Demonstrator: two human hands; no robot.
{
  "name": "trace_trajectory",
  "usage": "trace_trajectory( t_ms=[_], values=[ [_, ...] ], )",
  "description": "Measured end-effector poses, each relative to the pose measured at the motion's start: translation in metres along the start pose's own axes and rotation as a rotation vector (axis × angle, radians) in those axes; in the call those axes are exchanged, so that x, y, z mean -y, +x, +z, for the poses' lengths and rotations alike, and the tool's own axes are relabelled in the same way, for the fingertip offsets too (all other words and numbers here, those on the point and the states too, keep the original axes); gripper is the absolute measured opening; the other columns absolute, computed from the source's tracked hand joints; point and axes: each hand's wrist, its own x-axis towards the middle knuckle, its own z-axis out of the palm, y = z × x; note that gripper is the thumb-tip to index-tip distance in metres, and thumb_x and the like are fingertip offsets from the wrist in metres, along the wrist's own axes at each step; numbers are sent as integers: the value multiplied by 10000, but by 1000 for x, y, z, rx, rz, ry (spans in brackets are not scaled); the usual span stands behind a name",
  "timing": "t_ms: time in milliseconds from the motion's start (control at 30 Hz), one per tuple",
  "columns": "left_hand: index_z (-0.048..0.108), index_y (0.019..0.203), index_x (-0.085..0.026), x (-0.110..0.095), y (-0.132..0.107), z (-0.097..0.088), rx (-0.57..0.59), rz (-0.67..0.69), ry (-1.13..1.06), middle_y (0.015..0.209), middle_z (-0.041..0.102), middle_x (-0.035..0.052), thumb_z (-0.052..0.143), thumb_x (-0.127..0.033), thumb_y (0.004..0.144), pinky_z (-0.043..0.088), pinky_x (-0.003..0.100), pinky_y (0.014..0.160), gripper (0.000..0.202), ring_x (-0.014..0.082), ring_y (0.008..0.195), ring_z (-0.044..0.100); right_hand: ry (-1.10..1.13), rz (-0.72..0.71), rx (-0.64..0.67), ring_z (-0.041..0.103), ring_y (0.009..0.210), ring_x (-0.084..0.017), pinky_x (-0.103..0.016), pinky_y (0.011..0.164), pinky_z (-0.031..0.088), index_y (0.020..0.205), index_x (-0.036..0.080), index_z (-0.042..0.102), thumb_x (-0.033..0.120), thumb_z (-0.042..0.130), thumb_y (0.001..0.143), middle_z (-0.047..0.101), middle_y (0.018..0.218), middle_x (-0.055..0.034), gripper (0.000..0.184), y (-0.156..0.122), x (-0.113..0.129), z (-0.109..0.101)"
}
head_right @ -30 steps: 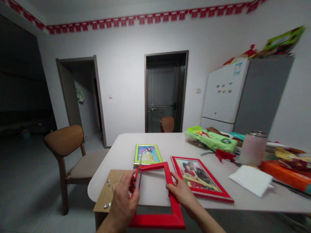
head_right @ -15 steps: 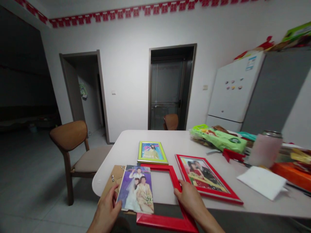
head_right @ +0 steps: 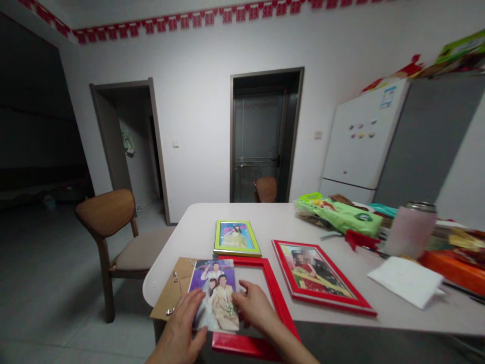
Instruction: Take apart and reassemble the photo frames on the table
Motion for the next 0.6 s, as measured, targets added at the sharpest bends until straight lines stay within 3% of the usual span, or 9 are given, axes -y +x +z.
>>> trace_trajectory(
  t_ms=[100,167,233,333,467,600],
  values=[
    [390,1195,-64,-5,5,8,108,95,6,1279,357,154,466,-137,568,272,422,977,636,273,1180,301,349,61,177,474,375,-92,-205,388,363,936,104,556,198,438,603,556,500,22,367,5,12,19],
    [378,1206,-68,-5,9,12,83,133,-1,1289,341,150,450,-96,546,264,437,978,665,276,1189,285,537,2,227,514,445,-95,-219,474,409,833,114,577,196,479,597,578,538,13,269,1,27,22],
    [376,1211,-90,-5,13,11,-17,171,-55,1290,349,128,407,-57,572,253,431,984,640,249,1196,279,651,-83,232,509,459,-87,-223,507,418,814,123,569,251,523,621,572,543,20,236,-8,45,20],
    [397,1200,-132,-11,19,5,-249,188,-271,1258,407,93,351,-65,685,261,379,985,521,197,1178,322,705,-148,189,469,428,-62,-187,428,376,826,145,549,405,533,661,546,563,30,309,-23,66,14],
    [487,1110,-157,-39,25,-1,-469,-103,-768,1125,540,83,392,-258,789,345,319,923,349,203,1072,457,711,-38,24,550,543,-95,-193,443,402,905,166,521,411,551,654,591,712,-16,352,-29,57,11],
    [511,1066,-133,-66,32,11,-439,-356,-1226,1007,607,94,492,-382,724,412,314,842,424,230,968,533,842,33,-20,604,657,-165,-256,528,459,901,166,523,345,517,658,644,764,-60,302,-21,24,3]
  ],
)
